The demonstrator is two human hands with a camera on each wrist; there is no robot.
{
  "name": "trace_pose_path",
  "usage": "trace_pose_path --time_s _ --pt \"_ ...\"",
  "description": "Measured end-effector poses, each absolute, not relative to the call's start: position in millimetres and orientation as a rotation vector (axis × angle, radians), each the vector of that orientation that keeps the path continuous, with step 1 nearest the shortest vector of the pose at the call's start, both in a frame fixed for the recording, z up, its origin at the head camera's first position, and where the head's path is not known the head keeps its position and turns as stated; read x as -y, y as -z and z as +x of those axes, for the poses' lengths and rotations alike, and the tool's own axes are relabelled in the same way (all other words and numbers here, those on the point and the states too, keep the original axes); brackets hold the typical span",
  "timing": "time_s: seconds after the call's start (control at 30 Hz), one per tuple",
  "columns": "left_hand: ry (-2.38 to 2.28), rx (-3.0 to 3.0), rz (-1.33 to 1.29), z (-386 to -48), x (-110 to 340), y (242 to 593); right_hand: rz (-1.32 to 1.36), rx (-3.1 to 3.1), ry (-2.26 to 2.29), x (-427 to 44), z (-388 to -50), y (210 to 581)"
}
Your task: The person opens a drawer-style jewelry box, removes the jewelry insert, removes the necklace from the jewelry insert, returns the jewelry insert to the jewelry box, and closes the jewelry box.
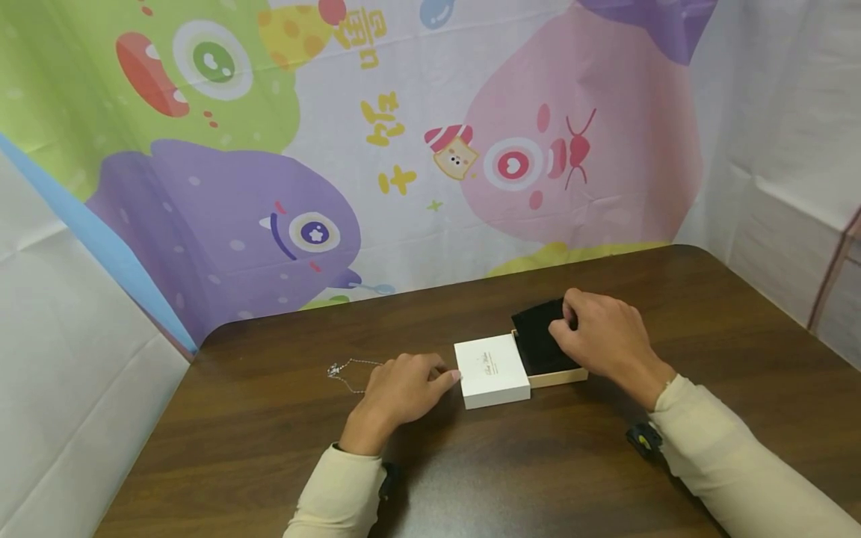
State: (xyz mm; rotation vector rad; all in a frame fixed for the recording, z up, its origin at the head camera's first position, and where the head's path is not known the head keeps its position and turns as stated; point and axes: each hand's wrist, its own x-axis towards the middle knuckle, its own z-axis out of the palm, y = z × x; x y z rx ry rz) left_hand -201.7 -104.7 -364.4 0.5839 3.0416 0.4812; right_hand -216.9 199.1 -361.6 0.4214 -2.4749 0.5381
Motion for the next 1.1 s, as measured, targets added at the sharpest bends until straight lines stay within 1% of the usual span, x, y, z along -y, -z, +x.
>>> trace_pose_path --time_s 1.1 --pt "-0.491 -3.057 0.597 -202.3 104.9 366.6 0.399 2.635 -0.526 -198.7 -215.6 360.7"
